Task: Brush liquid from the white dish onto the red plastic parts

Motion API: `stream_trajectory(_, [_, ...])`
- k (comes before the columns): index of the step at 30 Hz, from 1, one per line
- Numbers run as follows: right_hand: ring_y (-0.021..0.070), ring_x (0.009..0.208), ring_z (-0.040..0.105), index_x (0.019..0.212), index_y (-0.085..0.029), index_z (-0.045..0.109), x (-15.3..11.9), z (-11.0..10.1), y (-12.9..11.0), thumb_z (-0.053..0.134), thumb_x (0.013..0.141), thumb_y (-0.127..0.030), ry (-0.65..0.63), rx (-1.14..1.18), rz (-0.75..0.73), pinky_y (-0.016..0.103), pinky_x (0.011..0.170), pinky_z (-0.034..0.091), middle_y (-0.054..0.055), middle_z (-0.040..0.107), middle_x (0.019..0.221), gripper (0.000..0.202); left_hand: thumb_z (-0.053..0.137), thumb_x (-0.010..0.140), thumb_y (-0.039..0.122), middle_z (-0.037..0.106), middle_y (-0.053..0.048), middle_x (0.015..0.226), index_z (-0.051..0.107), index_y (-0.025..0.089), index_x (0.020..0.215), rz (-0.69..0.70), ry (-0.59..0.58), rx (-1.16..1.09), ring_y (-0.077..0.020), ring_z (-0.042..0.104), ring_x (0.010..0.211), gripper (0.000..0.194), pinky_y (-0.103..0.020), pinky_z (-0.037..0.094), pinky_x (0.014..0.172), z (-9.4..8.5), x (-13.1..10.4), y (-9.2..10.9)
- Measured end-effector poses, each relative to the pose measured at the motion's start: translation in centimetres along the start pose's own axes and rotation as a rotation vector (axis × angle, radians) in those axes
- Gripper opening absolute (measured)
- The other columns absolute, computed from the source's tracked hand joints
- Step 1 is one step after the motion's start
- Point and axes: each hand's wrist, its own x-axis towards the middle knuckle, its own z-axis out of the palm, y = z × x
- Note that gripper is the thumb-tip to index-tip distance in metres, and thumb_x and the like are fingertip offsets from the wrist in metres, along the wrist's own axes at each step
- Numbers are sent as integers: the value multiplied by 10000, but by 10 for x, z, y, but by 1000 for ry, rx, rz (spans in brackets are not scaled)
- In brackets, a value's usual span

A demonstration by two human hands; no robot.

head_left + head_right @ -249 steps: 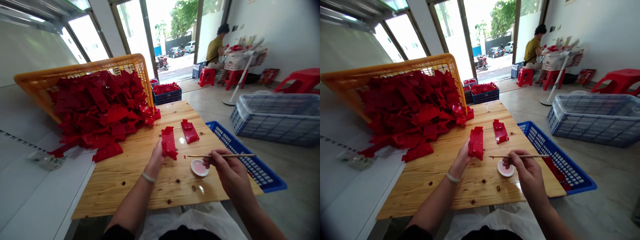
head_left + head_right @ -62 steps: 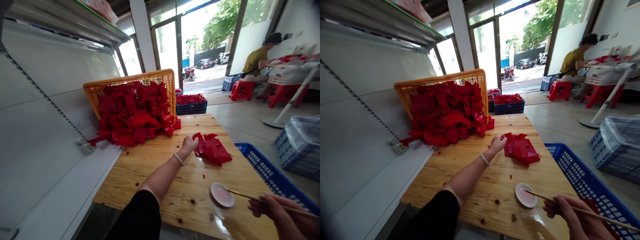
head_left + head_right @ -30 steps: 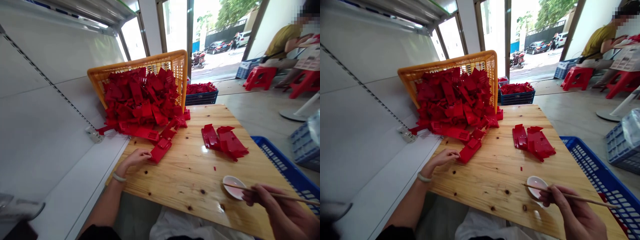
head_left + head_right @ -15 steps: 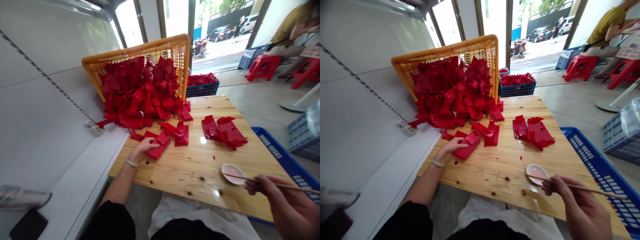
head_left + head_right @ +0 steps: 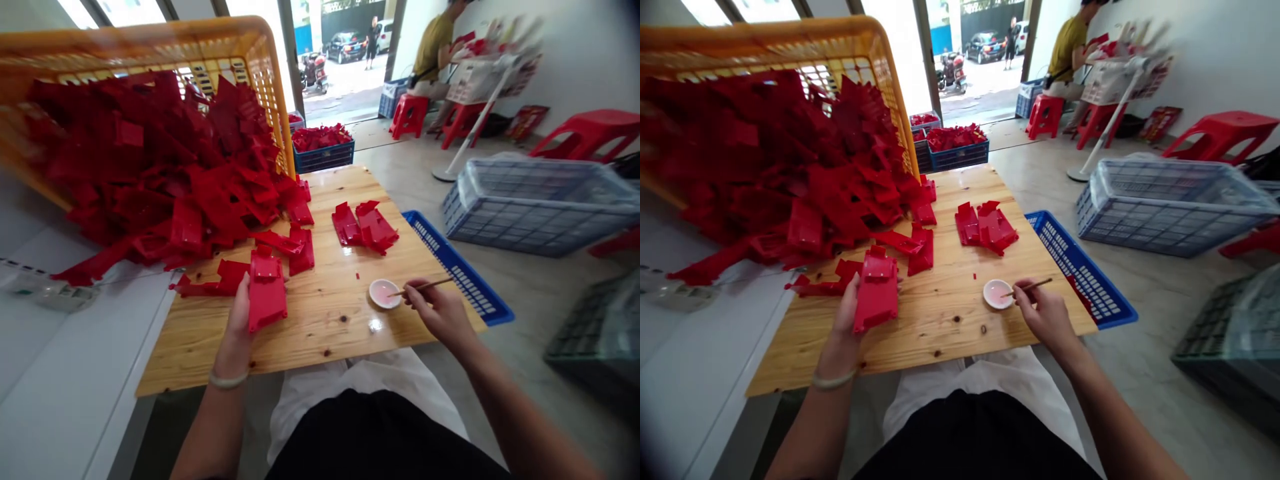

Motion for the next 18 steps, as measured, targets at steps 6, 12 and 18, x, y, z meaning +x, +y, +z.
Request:
stream_trajectory(6, [274, 680, 770, 937, -223, 724, -1, 2, -2, 614, 939, -759, 1, -45, -31, 368, 631, 597, 91, 777, 769, 547, 348, 1129, 471, 832, -192, 1119, 679, 63, 1430, -61, 5, -29, -269, 828, 938, 606, -349, 678, 829, 46, -7, -26])
stream_trajectory(12, [253, 621, 753, 948, -211, 728, -2, 0, -3, 592, 931, -849, 22, -22, -12, 350, 604, 603, 84, 767, 742, 653, 592, 1048, 592, 838, -154, 1132, 730, 126, 1381, -10, -35, 21, -268, 823, 968, 589, -318, 674, 838, 75, -32, -47])
stream_trajectory(18, [212, 529, 688, 857, -207, 742, 0, -1, -5, 615, 890, -892, 32, -35, -1, 311, 525, 536, 55, 716, 653, 697, 546, 1030, 696, 835, -158, 1113, 746, 133, 1358, -98, -70, 83, -277, 809, 1005, 682, -321, 669, 839, 83, -35, -57])
